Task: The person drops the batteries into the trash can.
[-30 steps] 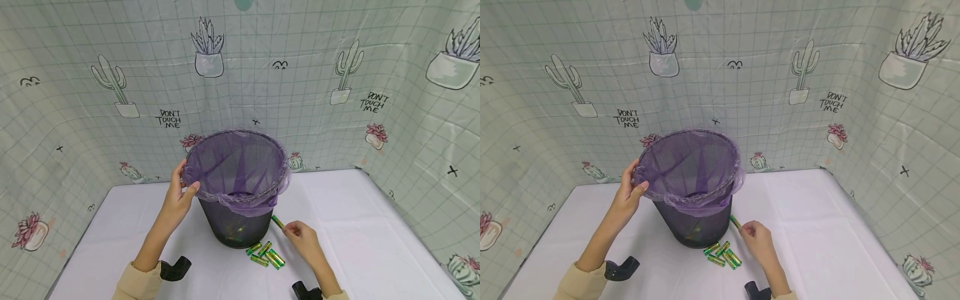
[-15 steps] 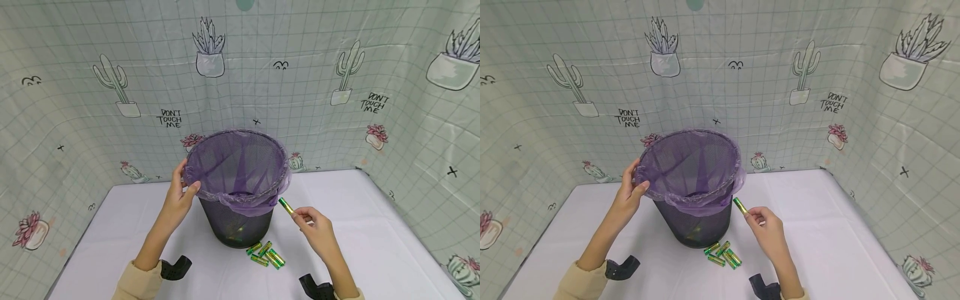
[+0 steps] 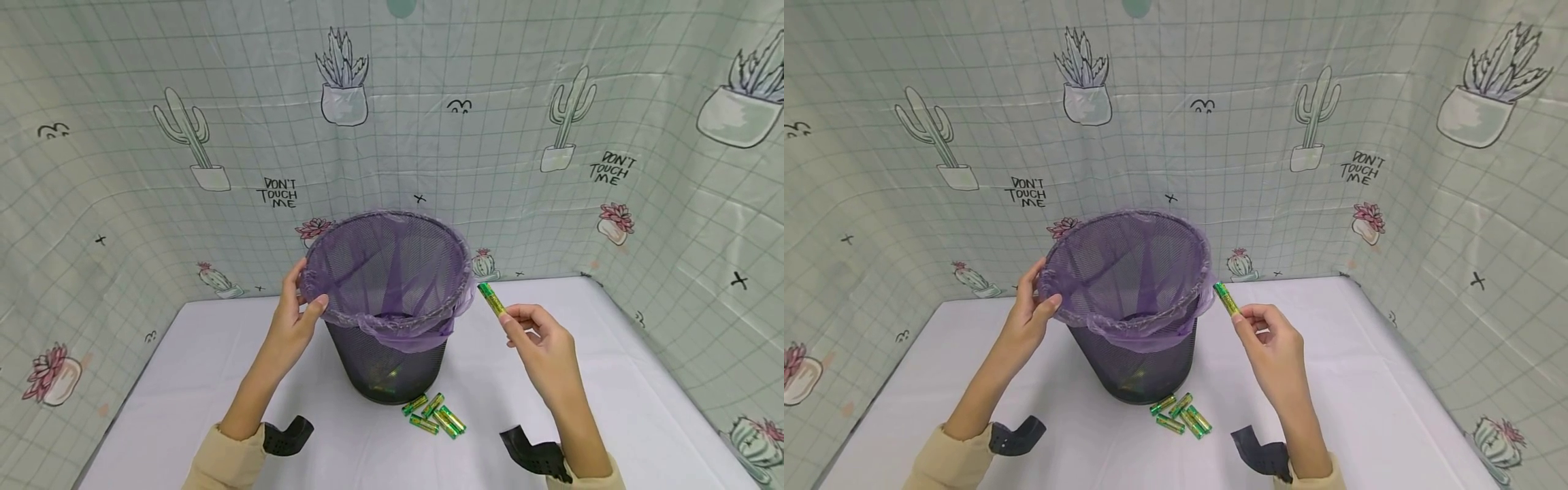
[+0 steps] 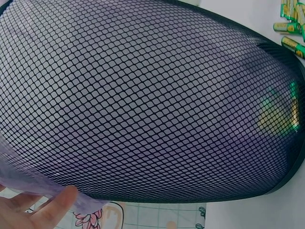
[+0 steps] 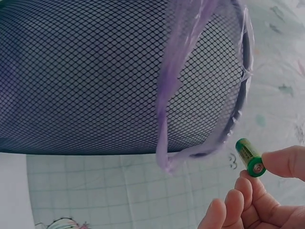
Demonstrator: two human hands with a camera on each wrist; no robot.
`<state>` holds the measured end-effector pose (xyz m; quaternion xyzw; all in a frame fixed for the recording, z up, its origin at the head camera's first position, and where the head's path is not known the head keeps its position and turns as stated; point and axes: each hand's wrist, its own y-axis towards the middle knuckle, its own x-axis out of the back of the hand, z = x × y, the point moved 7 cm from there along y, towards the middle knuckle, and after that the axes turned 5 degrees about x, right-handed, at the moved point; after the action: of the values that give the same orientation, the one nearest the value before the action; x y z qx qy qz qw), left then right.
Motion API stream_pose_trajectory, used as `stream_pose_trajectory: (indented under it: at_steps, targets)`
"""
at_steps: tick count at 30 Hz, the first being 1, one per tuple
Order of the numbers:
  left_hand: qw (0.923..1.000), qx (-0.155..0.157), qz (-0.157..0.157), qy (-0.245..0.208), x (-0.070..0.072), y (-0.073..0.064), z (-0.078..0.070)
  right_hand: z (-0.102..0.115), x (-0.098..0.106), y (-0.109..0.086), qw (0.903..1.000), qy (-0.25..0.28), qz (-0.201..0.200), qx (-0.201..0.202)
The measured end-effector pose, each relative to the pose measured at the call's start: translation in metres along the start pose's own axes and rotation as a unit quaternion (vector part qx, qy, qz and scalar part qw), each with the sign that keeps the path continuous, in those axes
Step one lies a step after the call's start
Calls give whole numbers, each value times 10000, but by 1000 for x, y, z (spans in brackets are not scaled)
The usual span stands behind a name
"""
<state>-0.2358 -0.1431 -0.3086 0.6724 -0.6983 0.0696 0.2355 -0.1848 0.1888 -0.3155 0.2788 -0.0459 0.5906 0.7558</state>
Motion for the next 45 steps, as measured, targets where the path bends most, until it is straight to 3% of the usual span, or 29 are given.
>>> stream_pose_trajectory:
  at_steps: [16, 29, 45]
  targets:
    - [10000, 42, -3, 50, 0, 1, 1, 35, -9, 12, 9973, -83, -2, 736]
    - [10000, 60, 20, 33, 0, 0, 1, 51, -26, 16, 9871, 114, 90, 1594]
    - [10000, 39, 13, 12, 0, 0, 0, 57, -42, 22, 9849, -130, 206, 1712]
